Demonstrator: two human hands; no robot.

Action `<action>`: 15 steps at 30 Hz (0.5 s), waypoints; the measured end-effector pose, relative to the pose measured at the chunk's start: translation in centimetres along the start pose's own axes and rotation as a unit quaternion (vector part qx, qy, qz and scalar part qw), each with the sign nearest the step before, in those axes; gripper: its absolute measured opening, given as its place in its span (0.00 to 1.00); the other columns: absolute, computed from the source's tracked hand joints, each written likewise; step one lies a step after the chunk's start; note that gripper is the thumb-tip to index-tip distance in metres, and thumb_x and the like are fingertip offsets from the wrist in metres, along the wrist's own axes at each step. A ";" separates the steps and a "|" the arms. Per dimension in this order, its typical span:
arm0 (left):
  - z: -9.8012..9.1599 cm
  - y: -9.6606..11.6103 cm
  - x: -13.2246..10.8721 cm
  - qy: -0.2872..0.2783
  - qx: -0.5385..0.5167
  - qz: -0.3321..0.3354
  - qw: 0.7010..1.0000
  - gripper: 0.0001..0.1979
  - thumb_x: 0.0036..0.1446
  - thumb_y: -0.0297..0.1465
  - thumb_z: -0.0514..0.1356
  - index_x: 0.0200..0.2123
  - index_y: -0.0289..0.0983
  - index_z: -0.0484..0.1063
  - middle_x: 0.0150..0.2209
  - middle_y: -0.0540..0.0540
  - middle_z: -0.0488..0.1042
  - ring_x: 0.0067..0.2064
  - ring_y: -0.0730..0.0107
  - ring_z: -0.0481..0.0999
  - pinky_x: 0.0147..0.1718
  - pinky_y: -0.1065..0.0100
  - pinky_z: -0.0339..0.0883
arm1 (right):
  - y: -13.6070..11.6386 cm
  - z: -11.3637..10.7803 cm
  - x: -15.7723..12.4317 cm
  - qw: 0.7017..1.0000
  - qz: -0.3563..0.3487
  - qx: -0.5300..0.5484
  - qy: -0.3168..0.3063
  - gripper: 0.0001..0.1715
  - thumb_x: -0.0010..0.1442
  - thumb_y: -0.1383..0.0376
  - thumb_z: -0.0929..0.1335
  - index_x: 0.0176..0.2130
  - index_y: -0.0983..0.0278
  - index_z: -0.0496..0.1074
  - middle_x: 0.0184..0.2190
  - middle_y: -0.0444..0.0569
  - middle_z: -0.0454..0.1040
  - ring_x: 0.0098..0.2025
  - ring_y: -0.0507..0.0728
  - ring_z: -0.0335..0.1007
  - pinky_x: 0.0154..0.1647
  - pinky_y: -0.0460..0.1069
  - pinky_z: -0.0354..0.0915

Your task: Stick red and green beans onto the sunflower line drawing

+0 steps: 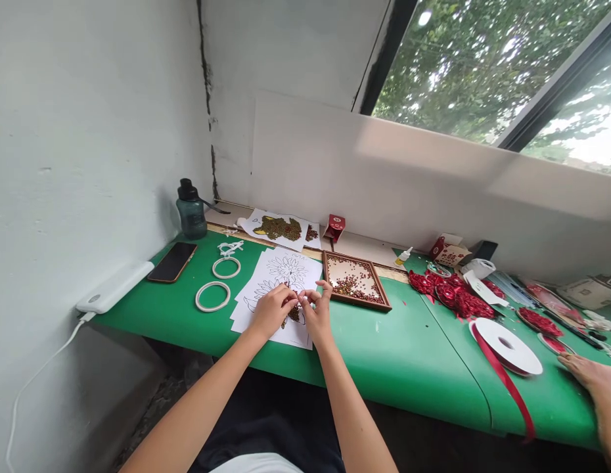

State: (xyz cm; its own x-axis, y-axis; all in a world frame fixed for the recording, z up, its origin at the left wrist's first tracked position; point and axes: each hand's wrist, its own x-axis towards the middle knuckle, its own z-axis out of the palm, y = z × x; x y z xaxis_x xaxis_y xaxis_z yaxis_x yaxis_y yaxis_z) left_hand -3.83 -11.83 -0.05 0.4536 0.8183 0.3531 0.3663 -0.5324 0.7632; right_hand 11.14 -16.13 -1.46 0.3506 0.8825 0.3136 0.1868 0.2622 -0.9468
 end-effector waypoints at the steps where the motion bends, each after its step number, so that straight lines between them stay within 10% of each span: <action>1: 0.0 0.0 0.0 0.001 0.001 -0.002 1.000 0.07 0.70 0.33 0.59 0.38 0.42 0.75 0.40 0.52 0.76 0.39 0.68 0.76 0.38 0.68 0.65 | 0.0 0.0 0.0 1.000 0.002 0.001 0.001 0.28 0.63 0.60 0.70 0.56 0.53 0.53 0.34 0.42 0.75 0.34 0.56 0.70 0.34 0.50 0.63; 15: 0.1 -0.3 0.2 0.038 -0.022 -0.059 0.997 0.05 0.67 0.32 0.62 0.36 0.42 0.76 0.38 0.51 0.78 0.38 0.66 0.77 0.40 0.65 0.67 | -0.7 0.0 -0.1 0.999 0.032 0.038 -0.016 0.32 0.62 0.56 0.71 0.59 0.54 0.55 0.35 0.45 0.79 0.30 0.56 0.71 0.27 0.49 0.64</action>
State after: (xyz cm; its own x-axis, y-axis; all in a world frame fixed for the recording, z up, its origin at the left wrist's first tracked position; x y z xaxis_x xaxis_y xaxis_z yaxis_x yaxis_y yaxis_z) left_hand -3.81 -11.55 -0.26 0.3452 0.8898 0.2984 0.3759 -0.4224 0.8248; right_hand 11.03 -16.40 -0.86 0.3290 0.9101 0.2518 0.0956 0.2332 -0.9677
